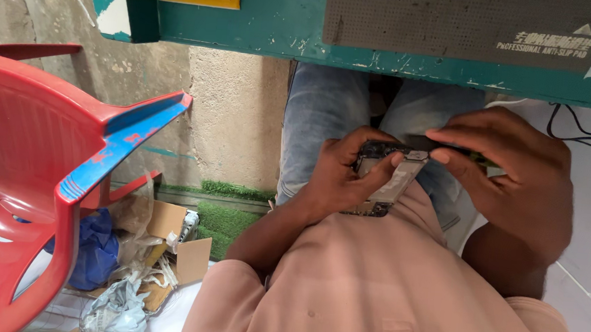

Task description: The person disassembles a mobile phone by removing the internal battery and components, applies liquid adhesive from a bottle, and uses a small tool to scrape and clean the internal chassis.

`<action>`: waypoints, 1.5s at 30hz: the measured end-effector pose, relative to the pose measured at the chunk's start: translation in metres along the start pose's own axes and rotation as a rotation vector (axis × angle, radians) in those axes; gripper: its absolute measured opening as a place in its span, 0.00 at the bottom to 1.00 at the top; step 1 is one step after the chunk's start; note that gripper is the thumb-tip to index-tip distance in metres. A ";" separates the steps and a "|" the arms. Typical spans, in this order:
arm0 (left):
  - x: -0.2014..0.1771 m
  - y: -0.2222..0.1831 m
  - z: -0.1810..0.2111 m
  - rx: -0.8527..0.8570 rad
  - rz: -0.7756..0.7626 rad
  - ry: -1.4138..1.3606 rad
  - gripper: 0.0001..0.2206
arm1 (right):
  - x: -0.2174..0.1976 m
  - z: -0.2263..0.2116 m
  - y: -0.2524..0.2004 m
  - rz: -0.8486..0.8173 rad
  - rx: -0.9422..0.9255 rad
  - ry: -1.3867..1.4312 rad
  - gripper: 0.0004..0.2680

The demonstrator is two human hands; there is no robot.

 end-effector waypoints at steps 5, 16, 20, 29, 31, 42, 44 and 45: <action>0.002 0.000 -0.004 -0.007 0.035 0.066 0.08 | 0.009 -0.002 -0.003 0.042 0.047 -0.024 0.08; 0.008 0.000 -0.018 -0.117 0.015 0.073 0.10 | 0.022 0.005 -0.006 0.109 -0.027 0.019 0.10; 0.005 -0.002 -0.017 -0.069 0.063 0.070 0.10 | 0.026 0.010 -0.008 0.056 -0.068 -0.029 0.11; 0.004 -0.005 -0.013 -0.110 0.045 0.061 0.09 | 0.024 0.016 -0.010 0.046 -0.063 0.051 0.11; 0.001 -0.003 -0.011 -0.178 0.038 0.114 0.10 | 0.019 0.018 -0.007 0.071 -0.032 0.048 0.10; 0.005 0.005 -0.008 -0.136 -0.006 0.137 0.11 | 0.019 0.028 -0.003 0.076 0.042 0.164 0.09; 0.006 0.004 -0.013 -0.186 -0.017 0.157 0.11 | 0.020 0.027 -0.004 0.071 0.040 0.173 0.09; 0.006 0.004 -0.014 -0.193 -0.022 0.147 0.11 | 0.019 0.026 -0.004 0.070 0.035 0.176 0.09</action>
Point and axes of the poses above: each hand's wrist, its own y-axis towards the middle knuckle, its own x-axis out of the palm, z = x × y, the point moved 6 cm from there along y, towards the middle knuckle, and after that the axes turned 10 degrees about y, right-handed, at the moved point
